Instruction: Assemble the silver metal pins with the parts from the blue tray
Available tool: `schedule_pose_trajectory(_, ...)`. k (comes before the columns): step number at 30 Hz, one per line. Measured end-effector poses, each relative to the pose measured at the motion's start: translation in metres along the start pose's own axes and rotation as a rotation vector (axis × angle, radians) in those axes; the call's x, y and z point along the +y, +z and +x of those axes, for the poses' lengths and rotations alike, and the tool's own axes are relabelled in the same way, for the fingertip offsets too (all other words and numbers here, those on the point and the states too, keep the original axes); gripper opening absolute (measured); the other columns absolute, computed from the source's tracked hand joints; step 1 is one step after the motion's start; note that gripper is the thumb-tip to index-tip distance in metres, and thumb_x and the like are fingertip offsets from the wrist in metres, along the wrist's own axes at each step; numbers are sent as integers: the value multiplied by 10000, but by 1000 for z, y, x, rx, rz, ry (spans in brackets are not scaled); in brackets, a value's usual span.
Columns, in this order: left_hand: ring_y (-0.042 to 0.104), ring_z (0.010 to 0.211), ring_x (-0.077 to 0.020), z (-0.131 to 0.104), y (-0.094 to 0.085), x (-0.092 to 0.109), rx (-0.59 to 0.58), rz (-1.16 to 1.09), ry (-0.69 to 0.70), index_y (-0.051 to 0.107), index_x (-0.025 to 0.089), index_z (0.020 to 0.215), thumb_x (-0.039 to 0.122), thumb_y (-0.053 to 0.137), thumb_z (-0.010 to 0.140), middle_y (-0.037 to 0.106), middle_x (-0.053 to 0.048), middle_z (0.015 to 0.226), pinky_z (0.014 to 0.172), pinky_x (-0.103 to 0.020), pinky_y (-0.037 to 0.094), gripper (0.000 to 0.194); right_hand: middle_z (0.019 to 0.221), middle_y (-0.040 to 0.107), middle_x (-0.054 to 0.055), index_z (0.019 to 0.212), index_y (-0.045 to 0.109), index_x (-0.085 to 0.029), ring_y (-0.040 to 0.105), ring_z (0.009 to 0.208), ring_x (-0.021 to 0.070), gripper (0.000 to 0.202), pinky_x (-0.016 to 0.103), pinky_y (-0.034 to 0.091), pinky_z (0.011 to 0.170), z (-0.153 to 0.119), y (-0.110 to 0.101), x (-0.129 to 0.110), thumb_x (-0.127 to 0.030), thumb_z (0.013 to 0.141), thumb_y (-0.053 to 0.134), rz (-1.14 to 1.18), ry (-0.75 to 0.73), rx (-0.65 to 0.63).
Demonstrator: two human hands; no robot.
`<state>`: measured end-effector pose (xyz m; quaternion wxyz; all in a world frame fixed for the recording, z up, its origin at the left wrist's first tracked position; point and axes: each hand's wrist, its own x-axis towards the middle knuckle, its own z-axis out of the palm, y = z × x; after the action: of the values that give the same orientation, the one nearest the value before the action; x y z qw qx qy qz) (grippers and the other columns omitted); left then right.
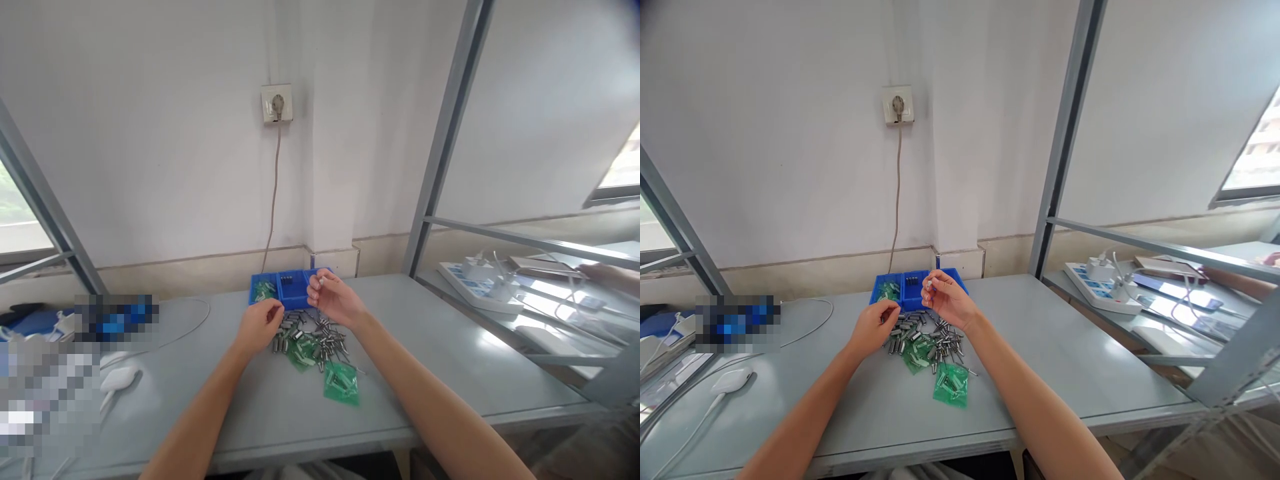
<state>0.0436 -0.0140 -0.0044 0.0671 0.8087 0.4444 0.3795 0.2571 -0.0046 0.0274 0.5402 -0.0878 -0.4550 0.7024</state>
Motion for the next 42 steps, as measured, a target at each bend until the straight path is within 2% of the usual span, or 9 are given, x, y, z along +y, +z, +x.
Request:
schedule_pose_trajectory(4, 533, 621, -136, -1, 0, 0, -13, -9, -10, 627, 194, 836, 313, 461, 905, 639, -8, 711, 607, -242, 385, 215, 707, 476, -45, 848, 551, -233, 459, 608, 90, 190, 213, 372, 528, 4, -7, 1, -276, 765, 716, 6, 34, 106)
schedule_pose_trajectory(11, 550, 624, -145, 1, 0, -1, -41, 20, -7, 630, 197, 827, 307, 449, 905, 649, -15, 714, 592, -250, 386, 225, 665, 475, -72, 904, 558, -221, 432, 542, 61, 235, 179, 344, 480, 13, -29, -6, -300, 757, 725, 62, -16, 291)
schedule_pose_trajectory(15, 552, 627, -144, 1, 2, 0, -69, 27, 7, 633, 197, 828, 314, 440, 910, 648, -17, 714, 593, -249, 391, 240, 604, 459, -71, 783, 519, -194, 424, 512, 65, 228, 188, 325, 459, 13, -34, -14, -330, 736, 697, 0, 13, 379)
schedule_pose_trajectory(20, 560, 639, -146, 0, 2, 0, -68, 37, -17, 635, 199, 839, 311, 454, 903, 659, -16, 727, 606, -250, 393, 223, 500, 387, -77, 647, 418, -196, 385, 451, 71, 266, 198, 264, 419, 14, -38, -16, -345, 717, 626, -265, 135, 577)
schedule_pose_trajectory(27, 560, 637, -148, 1, 1, 2, -82, 41, -7, 645, 196, 836, 311, 454, 898, 664, -22, 737, 599, -249, 398, 232, 572, 557, -26, 716, 538, -184, 444, 435, 88, 263, 219, 275, 419, 16, -49, -9, -438, 735, 603, -794, 108, 747)
schedule_pose_trajectory(31, 567, 646, -151, 1, 2, 4, -77, 9, -4, 658, 194, 846, 320, 457, 896, 676, -29, 764, 605, -256, 405, 242, 673, 630, 4, 873, 593, -194, 486, 457, 110, 276, 241, 347, 461, 15, -47, -7, -454, 788, 561, -1009, 53, 695)
schedule_pose_trajectory(35, 569, 641, -150, -1, 4, 3, -47, -44, -30, 655, 194, 848, 329, 463, 897, 669, -21, 735, 619, -257, 419, 239, 768, 675, 34, 842, 645, -192, 589, 682, 161, 182, 266, 419, 632, 10, -35, -1, -327, 812, 526, -1409, -7, 469)
schedule_pose_trajectory(39, 568, 641, -147, -1, 4, 2, -38, -52, -41, 647, 195, 840, 321, 468, 895, 671, -18, 740, 616, -249, 416, 225, 884, 707, 36, 863, 700, -222, 616, 846, 192, 180, 266, 397, 712, 3, -22, 14, -246, 787, 538, -1767, 135, 209)
schedule_pose_trajectory(42, 560, 629, -147, 0, 4, 2, -58, -18, -18, 648, 195, 831, 318, 462, 898, 669, -19, 737, 589, -245, 401, 233, 903, 708, 37, 889, 706, -241, 621, 866, 209, 204, 269, 379, 682, 0, -18, 25, -230, 776, 536, -1912, 206, 135)
